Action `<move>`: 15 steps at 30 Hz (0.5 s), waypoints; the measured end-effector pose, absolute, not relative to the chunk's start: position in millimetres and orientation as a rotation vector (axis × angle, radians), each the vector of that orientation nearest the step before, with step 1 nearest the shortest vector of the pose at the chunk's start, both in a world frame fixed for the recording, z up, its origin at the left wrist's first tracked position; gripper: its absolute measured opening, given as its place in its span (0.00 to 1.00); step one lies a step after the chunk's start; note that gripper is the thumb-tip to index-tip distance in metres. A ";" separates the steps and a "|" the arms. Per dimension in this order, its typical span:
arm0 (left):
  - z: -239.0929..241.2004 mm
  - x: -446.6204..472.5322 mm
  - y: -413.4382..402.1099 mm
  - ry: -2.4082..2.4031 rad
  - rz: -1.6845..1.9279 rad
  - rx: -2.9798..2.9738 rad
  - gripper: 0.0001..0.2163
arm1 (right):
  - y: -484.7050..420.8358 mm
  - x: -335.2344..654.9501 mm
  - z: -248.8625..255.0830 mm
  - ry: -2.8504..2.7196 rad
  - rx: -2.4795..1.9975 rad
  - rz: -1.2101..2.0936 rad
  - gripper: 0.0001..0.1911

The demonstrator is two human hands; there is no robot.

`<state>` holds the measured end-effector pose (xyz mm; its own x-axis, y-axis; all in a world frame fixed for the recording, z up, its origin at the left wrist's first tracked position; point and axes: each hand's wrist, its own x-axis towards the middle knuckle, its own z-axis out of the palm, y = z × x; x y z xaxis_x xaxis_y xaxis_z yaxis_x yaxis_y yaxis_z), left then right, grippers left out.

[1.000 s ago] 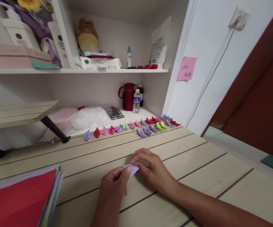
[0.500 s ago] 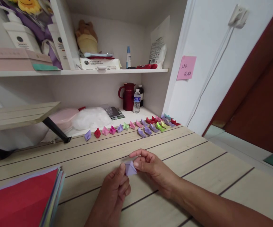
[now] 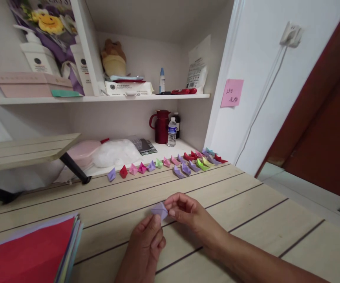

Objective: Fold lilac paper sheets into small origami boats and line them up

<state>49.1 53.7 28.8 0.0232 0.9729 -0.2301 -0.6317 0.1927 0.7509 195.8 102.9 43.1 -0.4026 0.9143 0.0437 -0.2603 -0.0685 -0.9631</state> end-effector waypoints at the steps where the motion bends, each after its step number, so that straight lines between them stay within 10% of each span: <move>1: 28.5 48.9 54.6 0.823 1.328 0.511 0.20 | 103.5 197.6 45.1 -1.345 -0.792 1.559 0.17; 15: 32.1 53.4 50.0 0.769 1.257 0.382 0.23 | 103.1 209.7 60.4 -1.817 -0.587 1.401 0.15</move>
